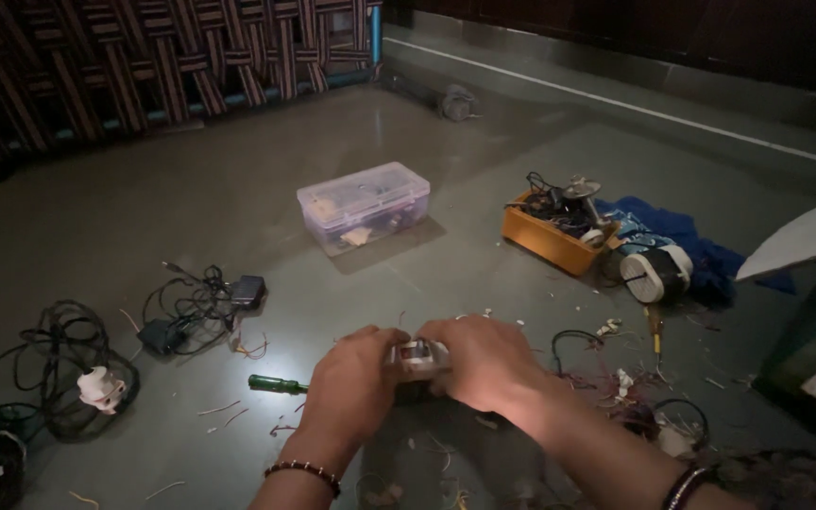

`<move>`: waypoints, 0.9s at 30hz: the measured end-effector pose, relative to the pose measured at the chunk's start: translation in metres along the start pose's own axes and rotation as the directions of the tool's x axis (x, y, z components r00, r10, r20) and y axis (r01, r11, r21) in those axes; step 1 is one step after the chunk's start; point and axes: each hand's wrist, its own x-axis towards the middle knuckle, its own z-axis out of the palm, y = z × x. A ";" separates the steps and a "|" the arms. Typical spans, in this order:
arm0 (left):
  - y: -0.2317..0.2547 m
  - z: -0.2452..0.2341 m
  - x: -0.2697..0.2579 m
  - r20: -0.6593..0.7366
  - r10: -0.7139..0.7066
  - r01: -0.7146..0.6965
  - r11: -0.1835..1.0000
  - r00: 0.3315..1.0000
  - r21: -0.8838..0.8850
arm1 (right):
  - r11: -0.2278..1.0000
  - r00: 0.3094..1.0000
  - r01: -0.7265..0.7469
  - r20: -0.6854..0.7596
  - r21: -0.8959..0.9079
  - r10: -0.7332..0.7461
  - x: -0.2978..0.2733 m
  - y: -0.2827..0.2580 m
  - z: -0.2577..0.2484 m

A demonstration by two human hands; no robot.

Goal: The person gathers and untangles various cables on the floor, including a black power adapter cable, a red wire bundle, and a white extension cord. They coil each cable and place them into a small orange container or a larger white box.

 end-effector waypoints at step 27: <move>-0.069 -0.044 0.073 -0.103 -0.206 0.218 0.969 0.973 0.120 | 0.856 0.972 0.109 -0.235 0.505 0.014 0.087 -0.014 0.023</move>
